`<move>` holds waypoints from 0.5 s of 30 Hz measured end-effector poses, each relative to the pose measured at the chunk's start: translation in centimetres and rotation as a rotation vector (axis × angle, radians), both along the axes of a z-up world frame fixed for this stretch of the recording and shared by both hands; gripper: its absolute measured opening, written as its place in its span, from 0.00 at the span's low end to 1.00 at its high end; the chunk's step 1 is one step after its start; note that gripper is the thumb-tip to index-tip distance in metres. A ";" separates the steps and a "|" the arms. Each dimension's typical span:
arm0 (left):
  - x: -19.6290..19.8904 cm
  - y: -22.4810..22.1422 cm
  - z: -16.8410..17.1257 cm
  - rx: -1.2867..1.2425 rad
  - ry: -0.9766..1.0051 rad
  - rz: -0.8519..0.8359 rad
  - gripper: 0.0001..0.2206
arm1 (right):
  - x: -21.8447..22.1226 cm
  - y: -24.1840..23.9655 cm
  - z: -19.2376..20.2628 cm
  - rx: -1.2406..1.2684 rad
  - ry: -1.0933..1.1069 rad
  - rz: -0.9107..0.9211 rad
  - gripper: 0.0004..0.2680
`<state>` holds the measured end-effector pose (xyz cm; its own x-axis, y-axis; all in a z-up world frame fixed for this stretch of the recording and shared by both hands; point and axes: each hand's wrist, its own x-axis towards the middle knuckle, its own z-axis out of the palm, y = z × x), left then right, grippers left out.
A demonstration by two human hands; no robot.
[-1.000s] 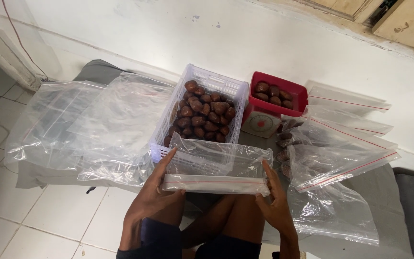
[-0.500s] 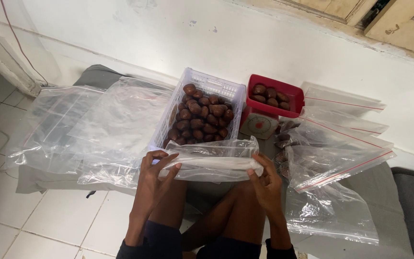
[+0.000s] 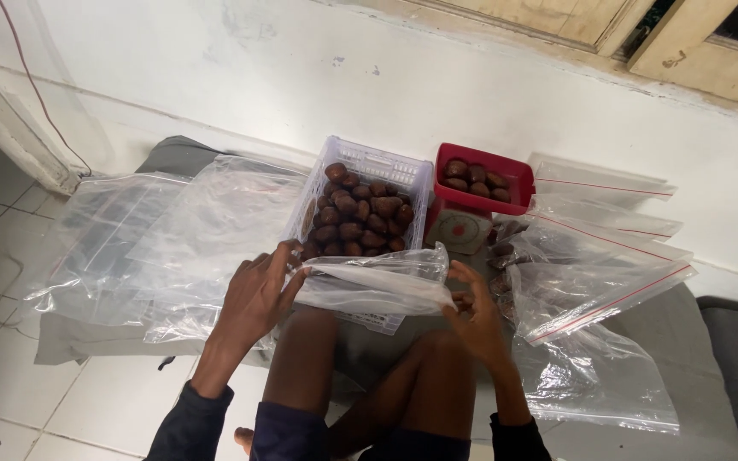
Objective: Weighing snake fruits on a scale and packing them into plastic zip-lock bags.
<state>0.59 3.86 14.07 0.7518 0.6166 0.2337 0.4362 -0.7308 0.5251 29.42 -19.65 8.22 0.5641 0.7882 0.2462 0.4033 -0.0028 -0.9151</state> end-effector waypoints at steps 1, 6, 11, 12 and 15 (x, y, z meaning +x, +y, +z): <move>0.3 -0.1 0.3 0.081 -0.016 0.001 0.15 | -0.5 0.2 0.1 -0.036 -0.084 -0.028 0.27; 1.3 0.0 -0.6 0.198 -0.069 -0.088 0.13 | -1.5 0.6 0.4 -0.125 -0.336 -0.068 0.20; 0.8 0.2 -1.6 0.442 -0.051 -0.401 0.15 | 1.3 0.1 -0.6 -0.111 -0.325 -0.179 0.12; 1.2 0.1 -2.2 0.444 -0.052 -0.401 0.15 | 1.6 0.3 -0.5 -0.109 -0.325 -0.179 0.12; 1.9 -0.3 -2.3 0.758 -0.034 -0.376 0.12 | 2.2 0.8 -0.3 -0.131 -0.425 -0.208 0.11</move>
